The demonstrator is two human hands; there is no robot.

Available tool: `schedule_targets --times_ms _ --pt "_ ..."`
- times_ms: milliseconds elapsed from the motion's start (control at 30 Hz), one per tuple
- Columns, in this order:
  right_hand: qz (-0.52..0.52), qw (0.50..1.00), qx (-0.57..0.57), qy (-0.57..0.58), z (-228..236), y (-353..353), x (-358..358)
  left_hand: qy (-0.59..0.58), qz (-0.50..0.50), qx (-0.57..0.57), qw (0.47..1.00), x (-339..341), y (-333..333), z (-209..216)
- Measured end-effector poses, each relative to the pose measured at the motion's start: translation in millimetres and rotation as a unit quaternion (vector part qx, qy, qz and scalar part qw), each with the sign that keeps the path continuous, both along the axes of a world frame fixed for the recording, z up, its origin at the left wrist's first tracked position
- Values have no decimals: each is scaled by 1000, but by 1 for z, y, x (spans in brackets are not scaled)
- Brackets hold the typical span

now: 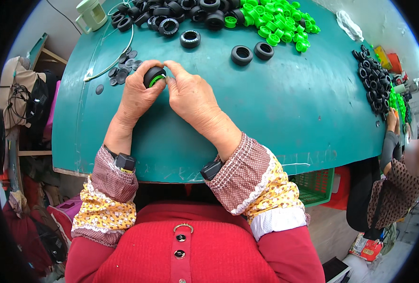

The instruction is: Assembling plastic hubs into rubber tires for toy wheels at a factory workbench.

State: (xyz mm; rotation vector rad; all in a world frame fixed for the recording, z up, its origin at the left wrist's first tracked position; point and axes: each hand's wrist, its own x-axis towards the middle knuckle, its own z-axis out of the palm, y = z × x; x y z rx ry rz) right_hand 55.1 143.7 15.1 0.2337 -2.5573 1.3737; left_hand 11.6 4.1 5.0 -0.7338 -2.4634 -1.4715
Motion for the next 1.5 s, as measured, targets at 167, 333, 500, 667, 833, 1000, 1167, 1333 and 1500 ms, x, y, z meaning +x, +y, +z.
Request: schedule_targets --times_ms 167,333,500,667,833,1000,1167,1333,1500 --pt "-13 995 73 64 1 -4 4 -47 -24 -15 998 1 0 4" --pt "-2 994 72 81 -1 -10 7 -95 -66 1 993 -5 -4 3" --pt "-5 998 -38 43 -1 -8 1 -5 -37 29 999 -1 1 0" --pt "-21 998 -58 4 1 -7 1 6 -17 89 996 1 2 -2" --pt "-28 997 63 40 5 -9 8 -36 -31 59 997 0 1 -4" --pt "-15 998 56 28 4 -11 7 -79 -35 1 996 -3 0 -6" --pt "-28 999 14 10 1 -6 1 22 7 84 996 4 8 -5" --pt "-25 997 76 23 6 -10 9 -70 -32 20 997 -3 0 -6" --pt "-13 997 82 3 4 -13 8 -104 -26 -13 994 -4 0 -6"
